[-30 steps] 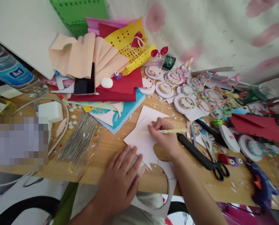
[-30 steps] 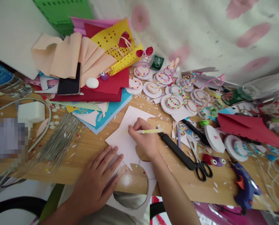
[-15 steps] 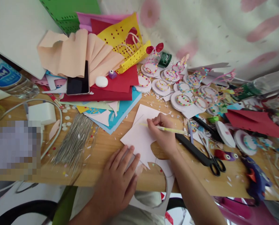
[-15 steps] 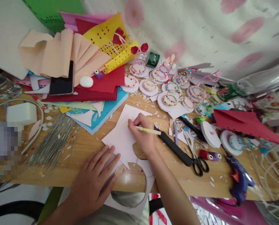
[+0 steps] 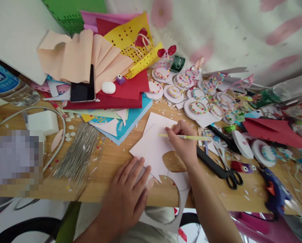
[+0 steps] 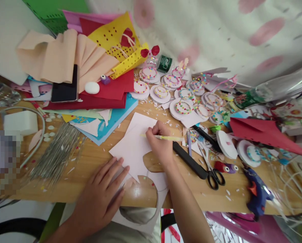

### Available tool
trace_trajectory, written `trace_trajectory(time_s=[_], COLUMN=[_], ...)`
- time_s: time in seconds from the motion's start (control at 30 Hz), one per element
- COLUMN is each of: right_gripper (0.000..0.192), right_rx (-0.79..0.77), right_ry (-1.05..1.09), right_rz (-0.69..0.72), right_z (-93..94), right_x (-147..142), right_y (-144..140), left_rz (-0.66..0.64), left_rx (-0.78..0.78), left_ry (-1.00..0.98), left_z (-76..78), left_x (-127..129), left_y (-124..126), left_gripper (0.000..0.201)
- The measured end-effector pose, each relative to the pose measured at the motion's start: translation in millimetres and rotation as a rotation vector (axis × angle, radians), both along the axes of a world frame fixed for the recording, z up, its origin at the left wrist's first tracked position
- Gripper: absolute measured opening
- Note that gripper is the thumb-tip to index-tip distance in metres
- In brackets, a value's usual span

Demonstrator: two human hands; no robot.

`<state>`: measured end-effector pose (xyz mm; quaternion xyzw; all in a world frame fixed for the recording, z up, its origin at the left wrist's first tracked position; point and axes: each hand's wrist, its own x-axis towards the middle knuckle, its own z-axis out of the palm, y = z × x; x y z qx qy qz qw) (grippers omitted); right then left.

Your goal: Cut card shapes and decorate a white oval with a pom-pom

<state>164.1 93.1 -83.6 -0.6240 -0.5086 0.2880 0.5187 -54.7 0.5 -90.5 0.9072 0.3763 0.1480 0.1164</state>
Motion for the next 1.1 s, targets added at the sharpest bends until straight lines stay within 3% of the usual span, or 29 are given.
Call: trace_trajectory(time_s=[0.1,0.27,0.33,0.43,0.57,0.67,0.9,1.1], right_gripper=[0.033,0.027,0.017,0.012,0.014,0.012,0.016,0.008], right_rx=[0.067,0.274,0.227,0.083,-0.117,-0.165,-0.089,-0.088], right_ry=[0.081,0.091,-0.022,-0.282,-0.522,-0.563,-0.585,-0.515], right_rz=[0.006,-0.187,-0.158,0.015,0.278,0.353,0.255,0.423], right_z=[4.5,30.0,40.6,48.9,41.8,27.7,0.5,8.4], right_x=[6,20,29,44,54,52,47,60], right_y=[1,-9,-25,-60,-107,-124,-113,-102], left_rz=[0.008,0.005,0.009,0.053,0.119,0.123,0.173,0.159], left_rx=[-0.015,-0.080,-0.114,-0.131,-0.119,-0.118,-0.146,-0.168], left_ry=[0.003,-0.022,-0.071,-0.217,-0.448,-0.558,-0.616,-0.640], left_z=[0.1,3.4,4.2,2.6,-3.0,-3.5,12.1,8.5], left_x=[0,-3,-5,-8,-9,-11,-24,-46], left_y=[0,0,-1,-3,-7,-9,-31,-61], left_gripper=[0.059,0.058,0.056,0.050,0.040,0.035,0.029,0.030])
